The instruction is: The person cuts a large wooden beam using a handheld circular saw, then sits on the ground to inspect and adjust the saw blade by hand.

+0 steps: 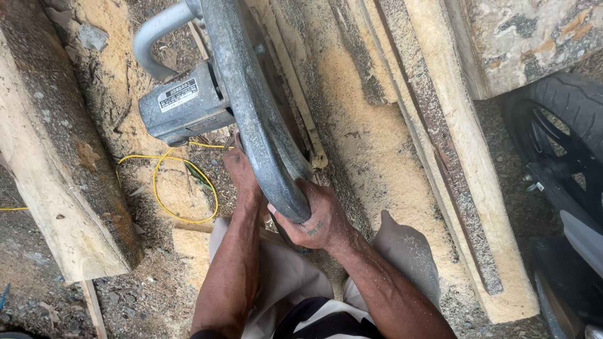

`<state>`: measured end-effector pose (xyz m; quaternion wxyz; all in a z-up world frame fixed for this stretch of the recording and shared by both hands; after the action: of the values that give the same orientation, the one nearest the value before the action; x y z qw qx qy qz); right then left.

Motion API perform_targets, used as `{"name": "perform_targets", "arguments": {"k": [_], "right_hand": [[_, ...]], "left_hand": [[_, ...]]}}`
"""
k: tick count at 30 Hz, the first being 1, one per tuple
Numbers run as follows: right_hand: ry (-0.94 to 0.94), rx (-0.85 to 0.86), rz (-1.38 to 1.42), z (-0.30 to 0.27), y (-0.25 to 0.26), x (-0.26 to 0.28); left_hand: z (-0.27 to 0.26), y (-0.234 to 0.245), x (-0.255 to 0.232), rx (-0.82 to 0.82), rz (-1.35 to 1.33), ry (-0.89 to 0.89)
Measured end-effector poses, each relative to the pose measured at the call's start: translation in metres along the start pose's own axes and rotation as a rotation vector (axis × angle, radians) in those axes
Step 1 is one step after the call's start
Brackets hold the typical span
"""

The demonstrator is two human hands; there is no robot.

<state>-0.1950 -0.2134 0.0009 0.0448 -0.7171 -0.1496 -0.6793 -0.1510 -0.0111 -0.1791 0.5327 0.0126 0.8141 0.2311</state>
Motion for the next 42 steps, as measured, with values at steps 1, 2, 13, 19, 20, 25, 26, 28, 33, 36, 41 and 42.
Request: {"name": "perform_targets", "arguments": {"k": [1,2,13,19,20,25,26,28,33,36,41,42], "right_hand": [[-0.01,0.003,0.005,-0.002,-0.001,0.0],[-0.01,0.004,0.004,0.0,0.0,0.0],[-0.007,0.021,-0.038,0.003,0.0,-0.004],[-0.006,0.045,-0.035,0.002,-0.001,-0.004],[-0.018,0.055,-0.023,0.003,-0.001,-0.004],[-0.02,0.049,-0.054,0.004,0.0,-0.002],[-0.018,0.051,-0.056,0.004,0.0,-0.001],[-0.01,0.052,-0.05,0.005,0.0,0.001],[-0.007,0.058,-0.065,0.006,-0.001,-0.004],[-0.031,0.051,-0.07,0.007,-0.003,-0.006],[0.238,0.006,-0.202,0.024,0.006,0.004],[0.185,0.031,-0.197,0.012,-0.003,0.001]], "left_hand": [[-0.005,0.002,0.002,0.0,-0.019,0.033],[-0.006,0.002,0.0,-0.001,-0.043,0.057],[-0.012,-0.003,-0.03,-0.011,-0.22,0.079],[-0.009,-0.002,-0.016,0.011,-0.206,0.079],[-0.008,-0.002,-0.015,0.005,-0.202,0.095],[-0.01,-0.002,-0.023,0.015,-0.213,0.099],[-0.011,-0.002,-0.025,0.012,-0.238,0.101],[-0.01,-0.001,-0.026,-0.001,-0.233,0.102],[-0.007,-0.001,-0.015,-0.014,-0.251,0.085],[-0.004,-0.001,-0.013,-0.055,-0.255,-0.026],[0.028,-0.011,-0.016,-0.066,-0.133,-0.176],[0.012,-0.001,0.006,-0.068,-0.043,-0.041]]}}
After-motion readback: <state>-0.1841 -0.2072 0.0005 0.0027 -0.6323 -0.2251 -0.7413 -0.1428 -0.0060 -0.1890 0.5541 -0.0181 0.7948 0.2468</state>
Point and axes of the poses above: each hand's wrist, its own z-axis towards the middle knuckle, its own y-axis out of the back of the hand, x = y × z, the point moved 7 cm from there along z, towards the middle knuckle, and after that the axes turned 2 degrees about x, right-handed, at the moved point
